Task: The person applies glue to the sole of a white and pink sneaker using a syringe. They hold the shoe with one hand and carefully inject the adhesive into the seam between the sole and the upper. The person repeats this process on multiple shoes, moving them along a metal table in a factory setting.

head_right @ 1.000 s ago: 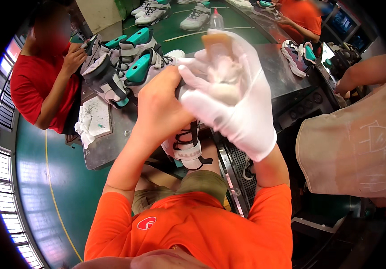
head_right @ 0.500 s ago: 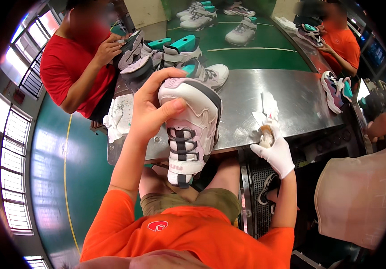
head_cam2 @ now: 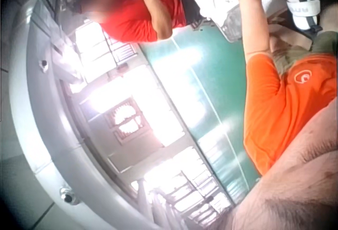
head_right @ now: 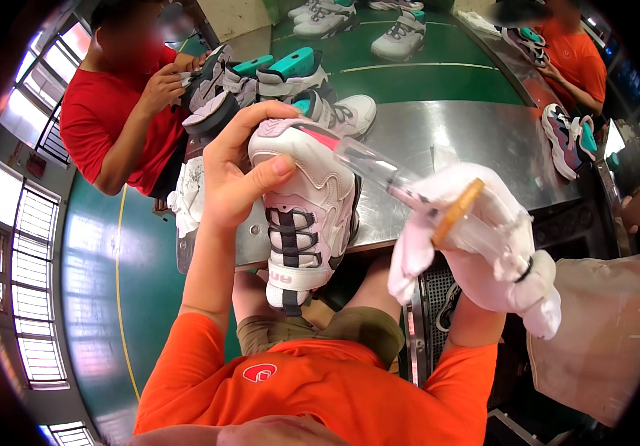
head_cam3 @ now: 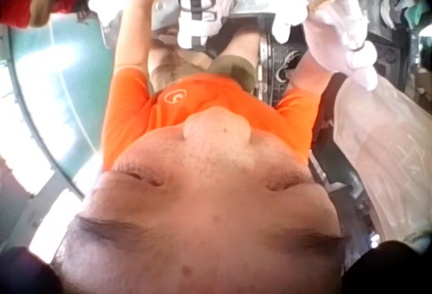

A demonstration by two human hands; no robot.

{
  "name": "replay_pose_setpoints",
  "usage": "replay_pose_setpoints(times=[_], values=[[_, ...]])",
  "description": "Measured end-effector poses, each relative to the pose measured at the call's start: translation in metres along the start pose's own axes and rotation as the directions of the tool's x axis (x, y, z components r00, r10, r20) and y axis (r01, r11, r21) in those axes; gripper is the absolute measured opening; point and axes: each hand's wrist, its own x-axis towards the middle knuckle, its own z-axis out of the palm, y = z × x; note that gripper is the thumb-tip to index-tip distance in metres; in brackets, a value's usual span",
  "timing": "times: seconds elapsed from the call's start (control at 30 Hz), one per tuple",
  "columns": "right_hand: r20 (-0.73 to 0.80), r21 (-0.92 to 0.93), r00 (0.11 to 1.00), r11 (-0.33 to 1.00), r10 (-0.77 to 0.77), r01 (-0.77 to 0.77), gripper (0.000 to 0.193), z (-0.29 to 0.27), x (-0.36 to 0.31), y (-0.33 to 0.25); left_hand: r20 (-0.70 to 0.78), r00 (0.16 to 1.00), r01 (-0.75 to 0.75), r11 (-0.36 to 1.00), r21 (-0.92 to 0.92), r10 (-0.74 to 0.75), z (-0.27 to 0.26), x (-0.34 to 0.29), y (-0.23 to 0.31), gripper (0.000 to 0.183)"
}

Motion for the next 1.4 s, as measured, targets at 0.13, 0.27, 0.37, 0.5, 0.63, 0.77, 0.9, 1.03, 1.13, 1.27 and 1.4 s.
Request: replay_pose_setpoints(times=[0.13, 0.27, 0.37, 0.5, 0.63, 0.77, 0.9, 1.03, 1.13, 1.27, 1.4], values=[[0.023, 0.102, 0.998, 0.993, 0.064, -0.067, 0.109, 0.003, 0.007, 0.002, 0.005, 1.0, -0.012, 1.0, -0.013, 0.012, 0.0, 0.0, -0.001, 0.045], [0.007, 0.117, 0.997, 0.99, 0.081, -0.081, 0.105, 0.009, 0.014, 0.001, 0.005, 1.0, -0.007, 1.0, 0.002, 0.007, 0.0, 0.0, 0.0, 0.046], [0.036, 0.081, 0.987, 0.984, 0.154, -0.156, 0.105, 0.006, 0.017, -0.005, 0.01, 1.0, 0.003, 1.0, -0.006, -0.003, 0.001, -0.001, 0.003, 0.046], [0.04, 0.075, 0.981, 0.978, 0.191, -0.193, 0.101, -0.003, 0.015, -0.003, -0.006, 1.0, 0.005, 0.999, -0.05, -0.005, -0.001, -0.004, 0.002, 0.047], [-0.049, 0.01, 0.959, 0.96, 0.28, -0.28, 0.094, 0.0, 0.014, -0.002, -0.036, 0.999, -0.016, 0.999, -0.029, 0.015, -0.008, -0.009, -0.002, 0.051], [-0.158, -0.077, 0.913, 0.917, 0.376, -0.391, 0.093, 0.011, 0.024, -0.005, -0.076, 0.997, -0.008, 0.998, -0.061, 0.004, -0.02, -0.017, -0.005, 0.054], [-0.252, -0.149, 0.869, 0.87, 0.426, -0.47, 0.107, 0.014, 0.037, 0.002, -0.136, 0.99, -0.045, 0.991, -0.13, 0.027, -0.03, -0.024, -0.013, 0.058], [-0.211, -0.068, 0.877, 0.889, 0.432, -0.454, 0.112, 0.001, 0.04, 0.019, -0.211, 0.976, -0.081, 0.99, -0.116, 0.055, -0.041, -0.032, -0.021, 0.059], [-0.08, -0.063, 0.928, 0.927, 0.365, -0.37, 0.108, -0.017, 0.039, 0.036, -0.277, 0.961, -0.048, 0.993, -0.111, 0.015, -0.045, -0.038, -0.021, 0.06], [-0.093, 0.032, 0.894, 0.899, 0.438, -0.437, 0.101, -0.036, 0.023, 0.048, -0.279, 0.96, -0.072, 0.99, -0.119, 0.036, -0.044, -0.04, -0.023, 0.062], [0.165, 0.063, 0.963, 0.972, 0.215, -0.228, 0.097, -0.06, 0.019, 0.069, -0.29, 0.957, -0.054, 0.993, -0.1, 0.023, -0.041, -0.04, -0.019, 0.063]])
